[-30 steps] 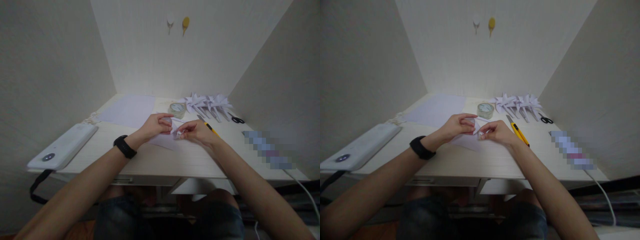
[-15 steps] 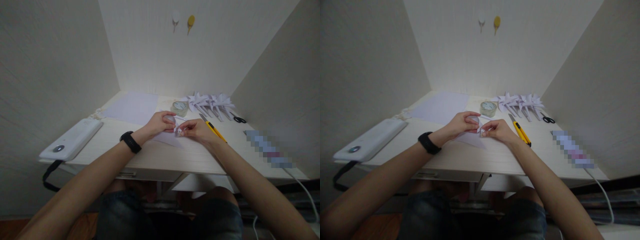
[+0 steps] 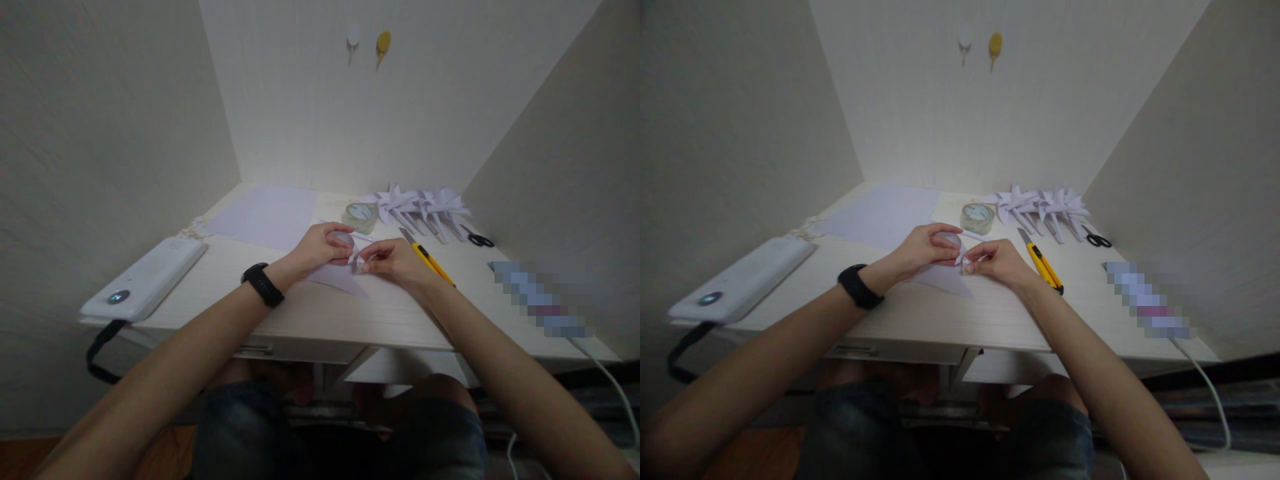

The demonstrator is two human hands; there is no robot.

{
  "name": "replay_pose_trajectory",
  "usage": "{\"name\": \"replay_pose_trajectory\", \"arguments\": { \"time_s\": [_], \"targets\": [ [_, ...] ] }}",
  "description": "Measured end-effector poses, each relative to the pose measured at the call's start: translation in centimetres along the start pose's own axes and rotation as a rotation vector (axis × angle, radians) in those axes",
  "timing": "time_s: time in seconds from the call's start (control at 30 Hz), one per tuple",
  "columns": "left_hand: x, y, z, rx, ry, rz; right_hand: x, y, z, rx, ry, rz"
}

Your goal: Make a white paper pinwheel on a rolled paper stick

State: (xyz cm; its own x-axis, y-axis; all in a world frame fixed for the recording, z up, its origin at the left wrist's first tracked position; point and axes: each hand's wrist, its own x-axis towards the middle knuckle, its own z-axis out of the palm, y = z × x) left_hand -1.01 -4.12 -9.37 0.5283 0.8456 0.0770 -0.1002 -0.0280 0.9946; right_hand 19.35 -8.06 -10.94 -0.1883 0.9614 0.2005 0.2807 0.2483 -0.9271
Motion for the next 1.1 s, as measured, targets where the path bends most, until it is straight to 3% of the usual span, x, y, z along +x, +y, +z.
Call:
{"name": "replay_pose_trajectory", "arguments": {
  "time_s": [0.2, 0.47, 0.73, 1.1],
  "targets": [
    [0.11, -0.11, -0.11, 0.005, 0.022, 0.03, 0.03, -0.01, 0.29, 0.157, 0.001, 0.002],
    [0.22, -0.36, -0.23, 0.042, 0.032, 0.095, -0.03, -0.04, 0.28, 0.451, 0.045, 0.111],
    [0.09, -0.13, -0.1, 0.074, 0.041, 0.142, -0.13, -0.22, -0.03, 0.545, 0.061, 0.155],
    [0.08, -0.5, 0.53, -0.025, 0.105, 0.195, -0.1, -0.51, 0.48, 0.583, 0.063, 0.069]
  ]
}}
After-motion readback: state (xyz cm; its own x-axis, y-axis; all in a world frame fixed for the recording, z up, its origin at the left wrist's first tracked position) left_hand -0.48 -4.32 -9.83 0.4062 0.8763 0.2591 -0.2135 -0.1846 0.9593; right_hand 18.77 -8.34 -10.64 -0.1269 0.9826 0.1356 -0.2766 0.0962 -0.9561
